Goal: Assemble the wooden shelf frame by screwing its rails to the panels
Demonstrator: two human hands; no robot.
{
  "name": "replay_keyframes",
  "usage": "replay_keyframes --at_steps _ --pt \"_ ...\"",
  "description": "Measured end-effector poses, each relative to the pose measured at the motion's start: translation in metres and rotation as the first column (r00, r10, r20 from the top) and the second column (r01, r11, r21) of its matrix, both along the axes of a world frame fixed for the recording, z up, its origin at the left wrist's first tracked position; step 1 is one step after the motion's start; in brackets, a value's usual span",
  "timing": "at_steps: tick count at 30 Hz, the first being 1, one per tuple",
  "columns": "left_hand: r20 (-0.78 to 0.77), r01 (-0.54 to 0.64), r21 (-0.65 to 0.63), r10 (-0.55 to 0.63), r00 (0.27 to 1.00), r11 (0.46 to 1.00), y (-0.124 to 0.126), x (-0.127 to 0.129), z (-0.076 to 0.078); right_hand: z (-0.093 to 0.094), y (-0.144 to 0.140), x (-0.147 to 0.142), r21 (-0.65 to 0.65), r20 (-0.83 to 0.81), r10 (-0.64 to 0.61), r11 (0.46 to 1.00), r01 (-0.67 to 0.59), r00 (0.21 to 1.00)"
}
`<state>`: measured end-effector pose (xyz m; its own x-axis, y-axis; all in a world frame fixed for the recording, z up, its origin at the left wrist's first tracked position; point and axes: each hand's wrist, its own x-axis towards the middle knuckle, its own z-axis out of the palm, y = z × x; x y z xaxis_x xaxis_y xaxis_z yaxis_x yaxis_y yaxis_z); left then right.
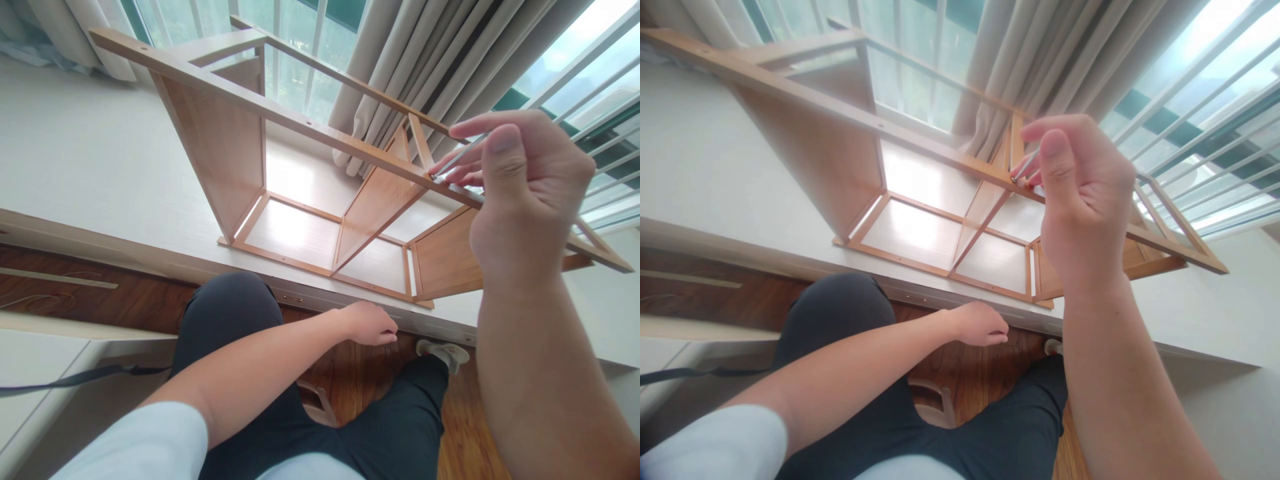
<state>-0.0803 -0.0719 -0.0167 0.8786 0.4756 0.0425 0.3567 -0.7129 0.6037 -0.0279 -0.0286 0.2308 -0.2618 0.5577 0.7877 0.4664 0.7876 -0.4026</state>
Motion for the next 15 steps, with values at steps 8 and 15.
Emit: replay_keyframes --at_steps 8,15 --pt "0.006 0.001 -0.008 -0.001 1.000 1.000 -0.0001 -0.0017 0.0024 0.0027 -0.0010 -0.0029 -0.016 -0.004 -0.032 0.999 0.031 0.999" --pt "0.004 0.000 -0.011 0.000 1.000 1.000 0.0001 -0.0026 0.0054 0.0027 0.0027 -0.0040 -0.025 -0.050 -0.076 0.997 0.075 0.996"
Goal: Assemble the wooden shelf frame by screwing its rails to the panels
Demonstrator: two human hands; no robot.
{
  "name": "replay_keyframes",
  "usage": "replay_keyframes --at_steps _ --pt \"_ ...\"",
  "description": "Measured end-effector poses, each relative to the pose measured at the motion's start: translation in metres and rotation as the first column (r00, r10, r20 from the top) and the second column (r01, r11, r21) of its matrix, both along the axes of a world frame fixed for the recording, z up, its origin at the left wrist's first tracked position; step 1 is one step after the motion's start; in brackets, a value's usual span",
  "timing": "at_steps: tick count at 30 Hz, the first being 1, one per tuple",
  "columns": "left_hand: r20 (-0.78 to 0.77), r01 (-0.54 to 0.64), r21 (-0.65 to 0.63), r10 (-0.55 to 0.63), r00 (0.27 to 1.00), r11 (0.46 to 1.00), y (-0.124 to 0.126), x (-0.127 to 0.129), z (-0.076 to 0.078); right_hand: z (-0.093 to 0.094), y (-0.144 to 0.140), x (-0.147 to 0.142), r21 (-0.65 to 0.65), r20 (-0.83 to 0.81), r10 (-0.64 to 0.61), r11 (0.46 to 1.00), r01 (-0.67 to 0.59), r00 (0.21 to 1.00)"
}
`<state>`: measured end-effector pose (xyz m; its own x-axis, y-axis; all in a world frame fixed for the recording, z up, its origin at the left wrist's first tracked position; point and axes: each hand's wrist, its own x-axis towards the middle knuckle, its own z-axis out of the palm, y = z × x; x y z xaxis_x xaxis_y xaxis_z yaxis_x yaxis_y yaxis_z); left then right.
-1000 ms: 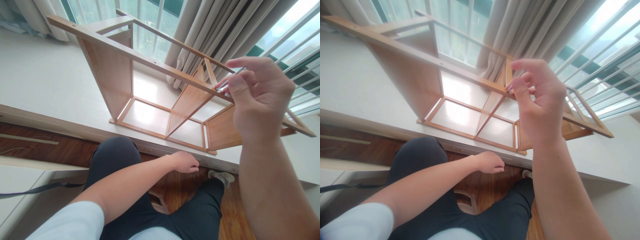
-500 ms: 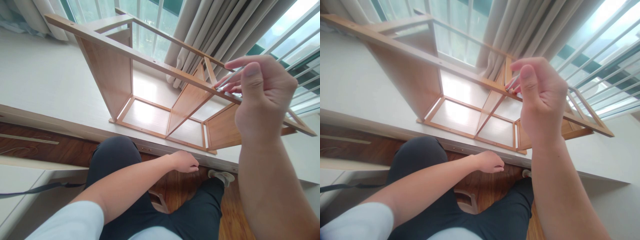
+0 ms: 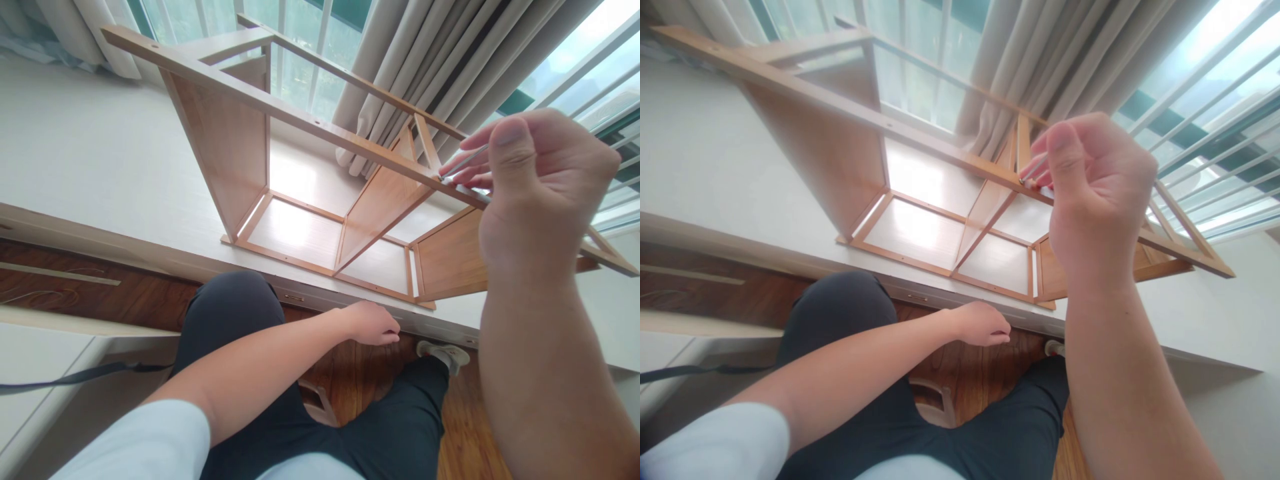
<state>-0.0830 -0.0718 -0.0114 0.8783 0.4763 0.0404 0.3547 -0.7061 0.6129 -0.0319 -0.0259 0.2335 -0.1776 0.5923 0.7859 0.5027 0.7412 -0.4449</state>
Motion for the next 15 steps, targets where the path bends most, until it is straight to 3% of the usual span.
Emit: replay_keyframes --at_steps 15 --pt "0.005 0.009 0.029 -0.010 1.000 1.000 -0.0006 0.0002 -0.0007 -0.0006 0.0038 -0.0030 0.023 -0.043 0.002 1.000 -0.001 0.999"
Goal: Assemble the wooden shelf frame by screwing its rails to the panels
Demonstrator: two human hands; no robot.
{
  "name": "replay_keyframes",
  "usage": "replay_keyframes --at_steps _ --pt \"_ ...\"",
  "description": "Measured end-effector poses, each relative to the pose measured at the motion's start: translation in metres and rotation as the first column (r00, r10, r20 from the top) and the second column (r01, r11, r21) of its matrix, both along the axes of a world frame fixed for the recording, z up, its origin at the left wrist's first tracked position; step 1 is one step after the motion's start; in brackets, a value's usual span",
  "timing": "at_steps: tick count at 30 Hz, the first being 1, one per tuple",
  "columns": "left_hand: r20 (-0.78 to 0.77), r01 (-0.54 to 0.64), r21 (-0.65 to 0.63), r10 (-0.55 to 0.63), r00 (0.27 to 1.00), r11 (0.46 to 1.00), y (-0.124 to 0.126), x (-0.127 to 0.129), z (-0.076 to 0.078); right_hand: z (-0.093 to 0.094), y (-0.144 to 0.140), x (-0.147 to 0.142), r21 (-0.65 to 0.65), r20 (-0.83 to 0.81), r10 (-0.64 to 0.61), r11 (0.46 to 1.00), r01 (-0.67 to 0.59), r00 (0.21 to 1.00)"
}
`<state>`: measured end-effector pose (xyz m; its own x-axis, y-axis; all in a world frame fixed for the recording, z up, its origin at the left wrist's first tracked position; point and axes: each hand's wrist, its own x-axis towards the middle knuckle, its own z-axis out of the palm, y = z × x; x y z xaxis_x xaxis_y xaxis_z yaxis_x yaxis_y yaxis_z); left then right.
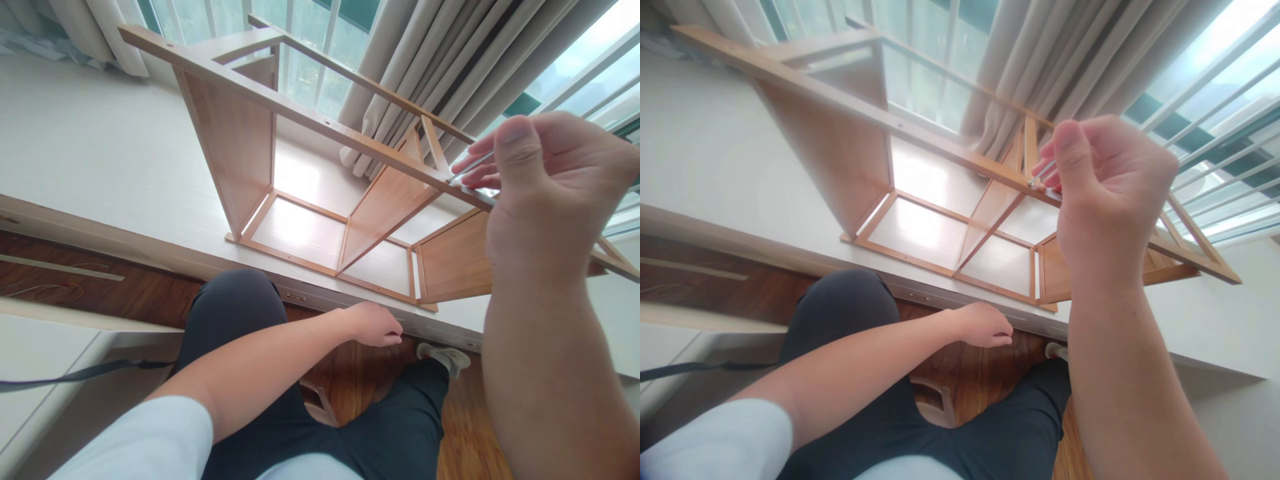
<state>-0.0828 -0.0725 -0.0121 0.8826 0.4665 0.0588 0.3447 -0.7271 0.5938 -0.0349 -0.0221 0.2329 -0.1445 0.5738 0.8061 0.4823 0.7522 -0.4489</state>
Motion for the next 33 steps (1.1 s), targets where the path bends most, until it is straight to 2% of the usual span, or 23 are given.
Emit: replay_keyframes --at_steps 18,33 --pt "-0.017 0.002 -0.015 -0.003 1.000 1.000 -0.0004 -0.0018 0.0057 -0.0039 0.0054 0.0001 0.054 -0.043 0.024 0.998 -0.021 0.999" --pt "-0.005 -0.009 -0.035 0.009 1.000 0.999 -0.0013 -0.0027 0.0073 -0.0018 0.0036 -0.0003 0.028 -0.048 0.023 0.999 -0.022 0.999"
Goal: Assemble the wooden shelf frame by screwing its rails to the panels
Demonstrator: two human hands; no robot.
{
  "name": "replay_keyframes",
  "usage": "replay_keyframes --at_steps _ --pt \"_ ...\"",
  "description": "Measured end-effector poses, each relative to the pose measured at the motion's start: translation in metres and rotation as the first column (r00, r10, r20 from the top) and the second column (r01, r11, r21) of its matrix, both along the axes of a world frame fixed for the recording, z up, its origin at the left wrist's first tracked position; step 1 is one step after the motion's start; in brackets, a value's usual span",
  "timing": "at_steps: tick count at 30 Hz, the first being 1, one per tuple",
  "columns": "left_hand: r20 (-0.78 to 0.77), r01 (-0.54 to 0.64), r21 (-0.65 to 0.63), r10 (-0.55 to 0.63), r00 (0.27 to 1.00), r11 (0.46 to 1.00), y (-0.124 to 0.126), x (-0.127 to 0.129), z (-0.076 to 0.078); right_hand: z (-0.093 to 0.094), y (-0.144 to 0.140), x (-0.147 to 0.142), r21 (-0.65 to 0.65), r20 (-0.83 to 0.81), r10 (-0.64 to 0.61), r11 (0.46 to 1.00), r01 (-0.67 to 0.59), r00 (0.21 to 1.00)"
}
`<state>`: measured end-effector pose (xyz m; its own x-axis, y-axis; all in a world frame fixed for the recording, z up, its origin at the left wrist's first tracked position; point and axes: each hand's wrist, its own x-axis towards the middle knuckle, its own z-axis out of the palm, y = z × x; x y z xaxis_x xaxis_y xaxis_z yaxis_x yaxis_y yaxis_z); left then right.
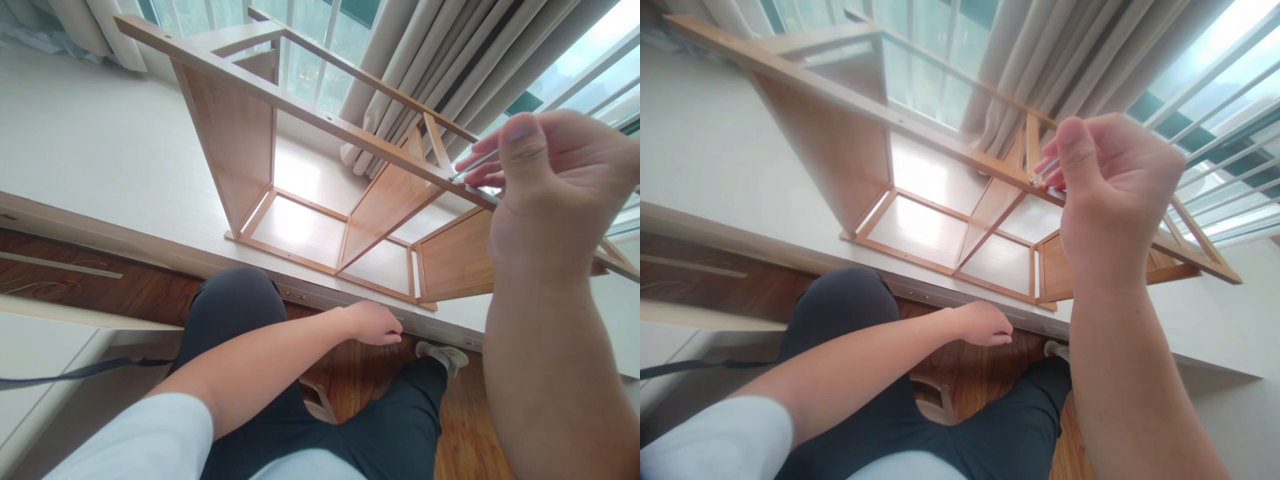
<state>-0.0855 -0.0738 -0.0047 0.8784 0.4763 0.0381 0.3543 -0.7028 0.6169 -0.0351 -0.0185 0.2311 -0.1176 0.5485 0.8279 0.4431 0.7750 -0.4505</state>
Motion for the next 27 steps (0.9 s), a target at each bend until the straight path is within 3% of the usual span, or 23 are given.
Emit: replay_keyframes --at_steps 27 --pt "0.016 -0.012 0.008 0.012 1.000 1.000 0.0000 0.0019 -0.0040 -0.0009 0.0005 -0.0027 0.039 0.011 -0.014 0.999 0.014 1.000"
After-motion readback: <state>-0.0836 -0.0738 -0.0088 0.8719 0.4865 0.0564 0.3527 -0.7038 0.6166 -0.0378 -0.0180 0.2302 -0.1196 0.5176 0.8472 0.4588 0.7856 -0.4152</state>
